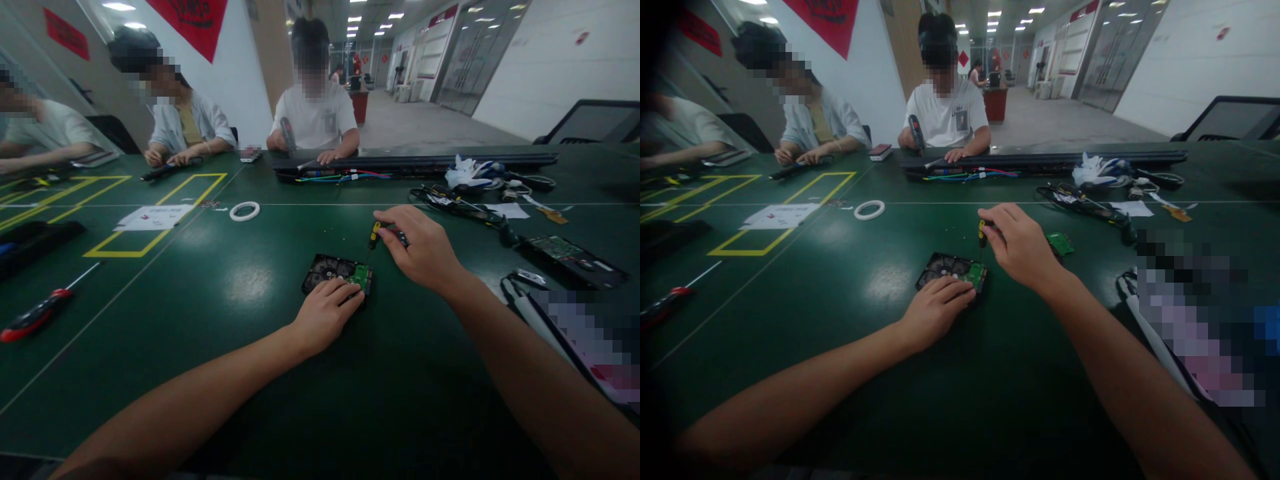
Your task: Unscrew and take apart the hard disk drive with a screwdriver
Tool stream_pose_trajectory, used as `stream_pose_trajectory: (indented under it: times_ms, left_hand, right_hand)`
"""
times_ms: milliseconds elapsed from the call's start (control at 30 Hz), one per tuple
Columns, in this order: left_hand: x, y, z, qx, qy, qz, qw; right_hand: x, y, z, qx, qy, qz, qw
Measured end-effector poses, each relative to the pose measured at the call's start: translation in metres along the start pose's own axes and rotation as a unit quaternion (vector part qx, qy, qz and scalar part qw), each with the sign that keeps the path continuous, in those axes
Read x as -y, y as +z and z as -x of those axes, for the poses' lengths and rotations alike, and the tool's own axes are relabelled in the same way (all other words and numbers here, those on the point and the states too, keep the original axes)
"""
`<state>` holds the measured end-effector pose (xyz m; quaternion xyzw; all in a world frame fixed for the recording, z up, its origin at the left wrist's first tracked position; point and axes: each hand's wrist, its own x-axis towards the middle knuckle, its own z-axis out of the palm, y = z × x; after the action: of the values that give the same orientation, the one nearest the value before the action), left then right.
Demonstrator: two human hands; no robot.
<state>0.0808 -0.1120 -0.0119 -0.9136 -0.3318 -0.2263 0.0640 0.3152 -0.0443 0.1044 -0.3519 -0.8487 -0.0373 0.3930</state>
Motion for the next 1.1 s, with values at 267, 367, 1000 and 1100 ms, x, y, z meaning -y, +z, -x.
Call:
stream_pose_trajectory:
  times_ms: [267,367,1000,1100]
  left_hand:
    - [-0.0007,0.0007,0.0002,-0.003,-0.003,-0.005,1.0]
    - [0.0,0.0017,0.001,-0.001,-0.003,-0.002,1.0]
    - [-0.0003,-0.0002,-0.0001,-0.001,-0.001,0.002,1.0]
    - [-0.0006,0.0001,-0.0006,-0.006,-0.001,-0.003,1.0]
  right_hand:
    - [-0.0025,-0.0006,0.0009,-0.002,0.002,0.002,1.0]
    - [-0.003,-0.0006,0.0005,-0.002,-0.006,0.006,1.0]
    - [-0.0003,-0.0021,-0.0008,-0.01,-0.004,0.002,1.0]
    - [-0.0017,-0.0009,-0.0002,-0.007,-0.017,-0.002,1.0]
